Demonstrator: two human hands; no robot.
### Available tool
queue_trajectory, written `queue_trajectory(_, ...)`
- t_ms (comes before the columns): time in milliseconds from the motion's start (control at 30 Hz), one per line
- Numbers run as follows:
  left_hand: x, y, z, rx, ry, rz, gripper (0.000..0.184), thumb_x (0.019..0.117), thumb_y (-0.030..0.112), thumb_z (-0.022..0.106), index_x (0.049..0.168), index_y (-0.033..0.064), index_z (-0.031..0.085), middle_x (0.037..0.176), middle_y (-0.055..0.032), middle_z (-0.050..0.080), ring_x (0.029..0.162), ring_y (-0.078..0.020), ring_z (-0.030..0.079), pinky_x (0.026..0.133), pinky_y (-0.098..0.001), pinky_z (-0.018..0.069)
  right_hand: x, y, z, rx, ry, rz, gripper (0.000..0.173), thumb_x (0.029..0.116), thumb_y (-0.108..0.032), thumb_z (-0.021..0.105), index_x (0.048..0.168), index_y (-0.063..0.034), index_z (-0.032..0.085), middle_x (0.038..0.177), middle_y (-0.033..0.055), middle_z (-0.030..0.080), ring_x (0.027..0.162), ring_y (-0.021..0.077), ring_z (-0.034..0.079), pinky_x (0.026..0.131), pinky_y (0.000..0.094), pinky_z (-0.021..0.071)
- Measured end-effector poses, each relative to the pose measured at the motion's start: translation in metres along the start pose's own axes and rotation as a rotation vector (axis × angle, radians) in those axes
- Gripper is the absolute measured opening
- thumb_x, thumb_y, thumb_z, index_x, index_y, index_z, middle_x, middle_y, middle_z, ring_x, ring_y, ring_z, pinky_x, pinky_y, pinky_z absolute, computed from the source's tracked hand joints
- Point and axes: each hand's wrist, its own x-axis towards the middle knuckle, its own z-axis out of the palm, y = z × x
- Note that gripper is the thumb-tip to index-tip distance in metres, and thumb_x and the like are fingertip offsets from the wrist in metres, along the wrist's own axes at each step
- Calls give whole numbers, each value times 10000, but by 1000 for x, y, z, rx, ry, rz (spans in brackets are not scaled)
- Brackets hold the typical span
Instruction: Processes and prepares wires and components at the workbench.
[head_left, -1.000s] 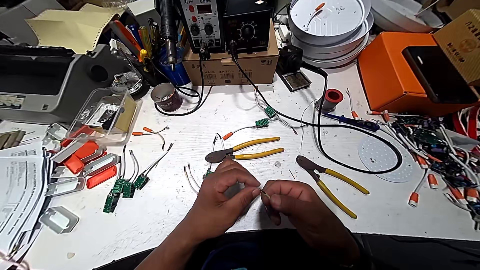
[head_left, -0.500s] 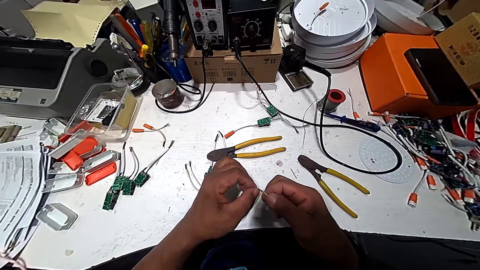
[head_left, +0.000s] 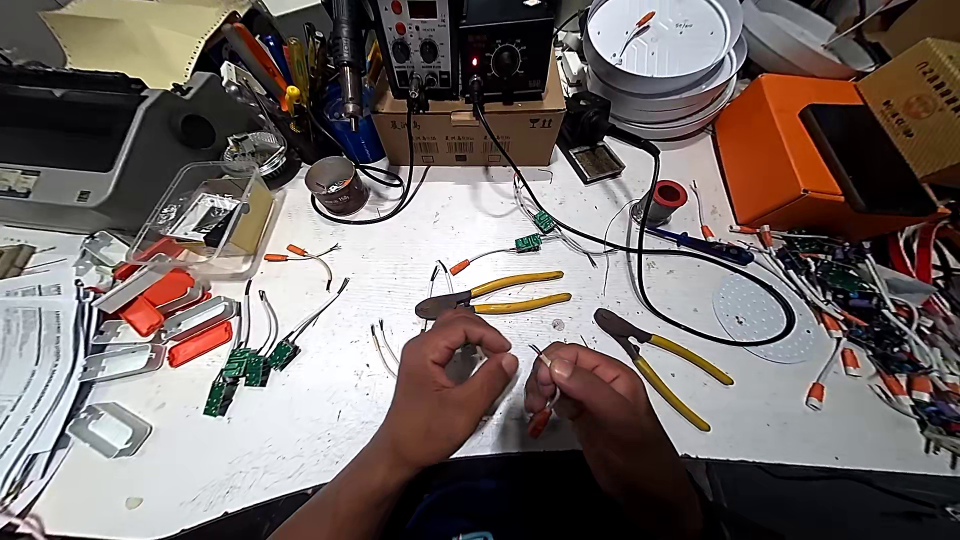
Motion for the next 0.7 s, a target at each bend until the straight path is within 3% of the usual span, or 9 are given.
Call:
queue_trajectory(100, -1, -1, 8, -39, -12, -11, 137, 959, 182, 723, 984, 48, 740, 962, -19, 711, 982, -111, 654, 898, -287, 544, 0, 4, 2, 15, 3, -1, 255, 1012, -148, 532, 843, -40, 691, 775, 37, 679, 730, 94, 665, 708, 251, 571)
queue_trajectory(233, -3, 0, 12, -73, -14, -39, 103, 961, 153, 717, 930, 57, 740, 935, -15, 714, 979, -106, 653, 904, -280, 534, -3, 8, 4, 30, -7, 20, 265, 1011, -142, 527, 839, -31, 694, 760, 39, 679, 722, 95, 662, 706, 254, 567)
queue_trajectory(467, -6, 4, 13, -144, -33, -118, 92, 960, 118, 706, 920, 36, 722, 908, -14, 708, 875, -66, 663, 796, -225, 554, -4, 11, 3, -35, -54, -36, 255, 998, -157, 586, 800, -47, 703, 763, 9, 664, 722, 58, 629, 689, 228, 539)
queue_trajectory(700, -8, -2, 18, -31, 50, -22, 68, 929, 128, 744, 901, 67, 745, 913, -20, 715, 968, -120, 652, 900, -285, 524, -6, 14, 7, -48, 1, -37, 262, 995, -136, 555, 808, -41, 713, 752, 12, 665, 714, 64, 635, 690, 231, 545)
